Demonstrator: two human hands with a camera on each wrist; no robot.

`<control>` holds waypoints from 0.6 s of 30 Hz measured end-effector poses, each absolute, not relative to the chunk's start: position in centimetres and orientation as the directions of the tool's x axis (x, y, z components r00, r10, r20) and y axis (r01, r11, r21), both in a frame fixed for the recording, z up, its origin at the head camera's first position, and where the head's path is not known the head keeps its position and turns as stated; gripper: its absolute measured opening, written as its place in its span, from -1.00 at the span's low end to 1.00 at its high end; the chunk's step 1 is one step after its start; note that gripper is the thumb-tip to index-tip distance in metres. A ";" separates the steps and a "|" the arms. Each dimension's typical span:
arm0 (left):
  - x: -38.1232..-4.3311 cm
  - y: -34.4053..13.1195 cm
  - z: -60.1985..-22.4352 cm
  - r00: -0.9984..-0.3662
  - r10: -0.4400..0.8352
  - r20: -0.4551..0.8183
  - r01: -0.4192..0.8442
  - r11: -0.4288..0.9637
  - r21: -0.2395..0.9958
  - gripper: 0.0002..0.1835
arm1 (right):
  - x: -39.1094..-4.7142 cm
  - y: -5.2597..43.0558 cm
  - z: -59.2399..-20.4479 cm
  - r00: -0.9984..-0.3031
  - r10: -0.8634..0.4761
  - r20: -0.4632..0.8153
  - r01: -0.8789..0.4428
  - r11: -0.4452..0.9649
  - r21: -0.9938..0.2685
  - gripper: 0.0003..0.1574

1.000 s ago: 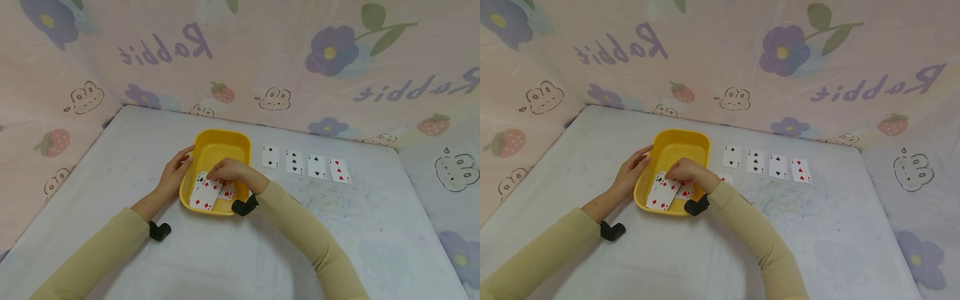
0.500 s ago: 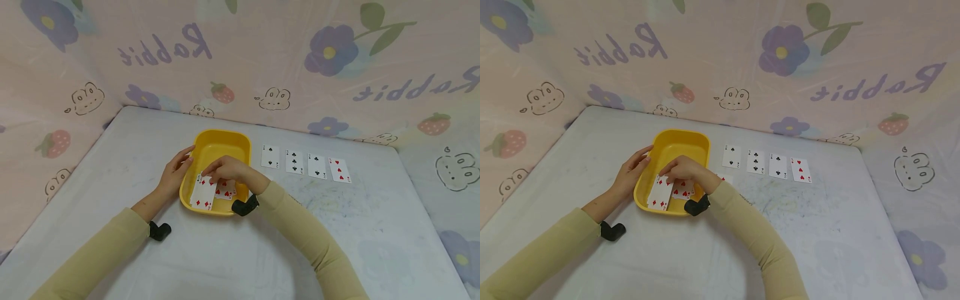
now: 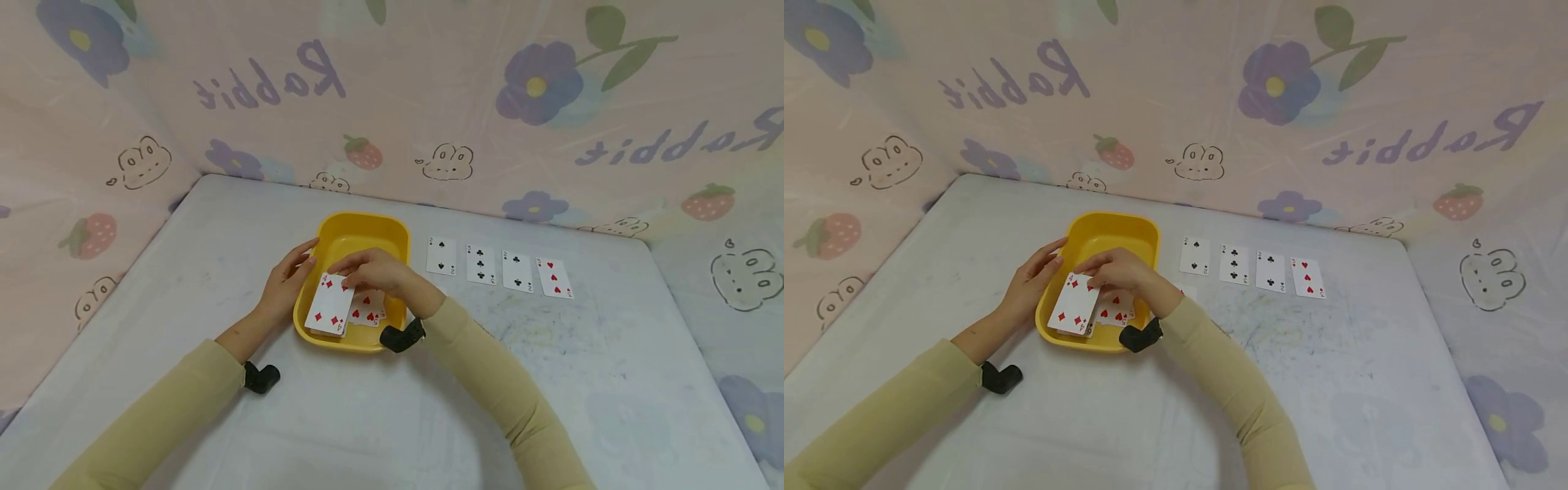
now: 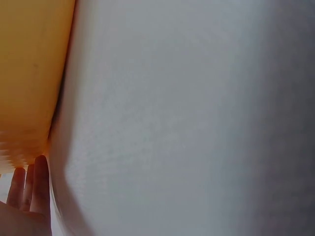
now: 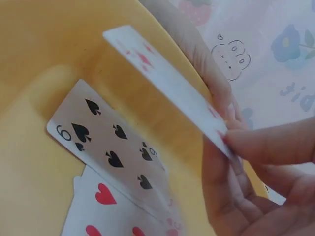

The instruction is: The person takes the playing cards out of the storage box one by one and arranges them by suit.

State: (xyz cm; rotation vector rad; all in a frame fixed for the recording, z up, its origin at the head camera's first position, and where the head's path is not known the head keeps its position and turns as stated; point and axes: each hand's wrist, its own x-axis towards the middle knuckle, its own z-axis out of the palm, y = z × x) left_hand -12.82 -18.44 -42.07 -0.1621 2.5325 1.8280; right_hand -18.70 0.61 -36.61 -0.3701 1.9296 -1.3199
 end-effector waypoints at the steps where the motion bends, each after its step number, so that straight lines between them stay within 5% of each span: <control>1: -12.8 -18.5 -42.1 -0.995 -0.073 -0.069 -0.089 0.311 0.946 -0.51 | -18.7 0.7 -36.6 -0.674 -0.610 -0.416 0.179 0.412 -0.893 -0.61; 18: -12.7 -18.3 -42.0 -0.994 -0.080 -0.076 -0.098 0.321 0.942 -0.51 | -19.0 3.6 -35.0 -0.738 -0.561 -0.375 0.221 0.324 -0.920 -0.62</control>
